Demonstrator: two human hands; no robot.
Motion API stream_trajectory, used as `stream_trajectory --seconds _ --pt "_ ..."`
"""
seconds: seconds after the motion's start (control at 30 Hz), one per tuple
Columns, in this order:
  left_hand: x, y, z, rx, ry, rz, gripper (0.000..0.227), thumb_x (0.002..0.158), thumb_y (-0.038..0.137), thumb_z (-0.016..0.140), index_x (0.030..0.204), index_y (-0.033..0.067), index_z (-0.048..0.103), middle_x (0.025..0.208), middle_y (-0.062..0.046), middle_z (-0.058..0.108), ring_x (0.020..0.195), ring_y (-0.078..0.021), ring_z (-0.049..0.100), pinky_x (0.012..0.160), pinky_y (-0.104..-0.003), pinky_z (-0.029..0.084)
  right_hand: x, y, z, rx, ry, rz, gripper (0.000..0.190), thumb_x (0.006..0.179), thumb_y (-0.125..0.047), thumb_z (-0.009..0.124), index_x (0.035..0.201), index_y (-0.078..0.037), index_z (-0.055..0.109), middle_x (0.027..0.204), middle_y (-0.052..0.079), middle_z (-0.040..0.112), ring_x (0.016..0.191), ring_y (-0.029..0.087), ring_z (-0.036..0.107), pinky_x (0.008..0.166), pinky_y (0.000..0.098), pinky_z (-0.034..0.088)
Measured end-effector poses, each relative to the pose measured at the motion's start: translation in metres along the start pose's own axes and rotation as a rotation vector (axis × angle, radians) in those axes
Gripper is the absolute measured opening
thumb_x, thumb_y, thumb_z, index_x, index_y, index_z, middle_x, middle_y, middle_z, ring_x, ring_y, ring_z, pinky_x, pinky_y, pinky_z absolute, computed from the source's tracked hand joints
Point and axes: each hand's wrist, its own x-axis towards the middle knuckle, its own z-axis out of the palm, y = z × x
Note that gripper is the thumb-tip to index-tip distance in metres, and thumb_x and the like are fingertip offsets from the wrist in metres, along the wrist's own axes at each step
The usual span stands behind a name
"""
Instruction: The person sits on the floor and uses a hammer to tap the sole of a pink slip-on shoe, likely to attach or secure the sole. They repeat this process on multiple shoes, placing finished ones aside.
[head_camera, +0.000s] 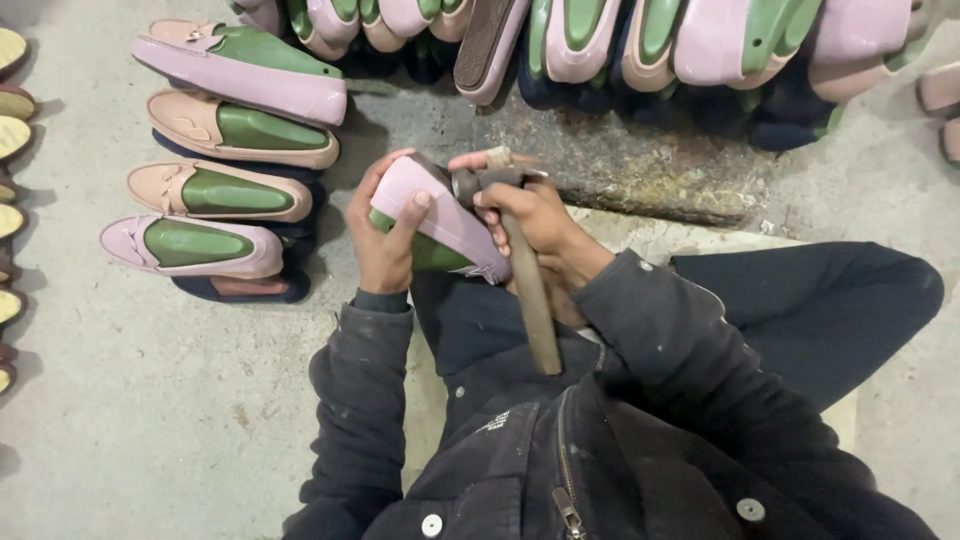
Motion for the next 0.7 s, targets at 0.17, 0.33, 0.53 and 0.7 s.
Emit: stream_trajectory --seconds 0.17,0.33,0.53,0.7 --pt "0.006 0.001 0.01 0.004 -0.001 -0.041 0.048 0.079 0.025 0.085 0.12 0.0038 0.073 0.113 -0.008 0.072 0.107 -0.0114 0.058 0.097 -0.03 0.047 -0.001 -0.007 0.006 -0.03 0.051 -0.118 0.046 0.081 0.002 0.059 0.126 0.009 0.064 0.051 0.011 0.048 0.033 0.019 0.054 0.024 0.0308 0.046" --pt "0.004 0.007 0.024 0.002 0.043 0.016 0.043 0.078 0.019 0.087 0.115 0.0022 0.073 0.11 -0.011 0.072 0.102 -0.015 0.059 0.091 -0.031 0.045 -0.006 -0.02 0.017 -0.143 0.102 -0.337 0.043 0.08 0.003 0.059 0.122 0.008 0.067 0.05 0.014 0.051 0.033 0.022 0.057 0.025 0.0326 0.049" --pt "0.0 0.018 0.032 0.052 -0.026 0.019 0.047 0.074 0.016 0.087 0.115 0.0003 0.07 0.099 -0.012 0.066 0.098 -0.0168 0.058 0.087 -0.033 0.046 -0.031 -0.031 0.023 -0.252 0.248 -0.458 0.041 0.085 0.004 0.059 0.125 0.009 0.064 0.052 0.013 0.055 0.038 0.02 0.061 0.029 0.0299 0.053" --pt "-0.006 0.041 0.042 0.115 -0.162 0.123 0.05 0.072 0.022 0.09 0.111 0.0007 0.068 0.096 -0.017 0.063 0.089 -0.0299 0.066 0.084 -0.039 0.048 -0.044 -0.077 -0.007 -0.9 0.03 -0.451 0.046 0.075 -0.01 0.073 0.121 -0.015 0.076 0.089 0.011 0.072 0.08 0.017 0.068 0.071 0.0345 0.054"
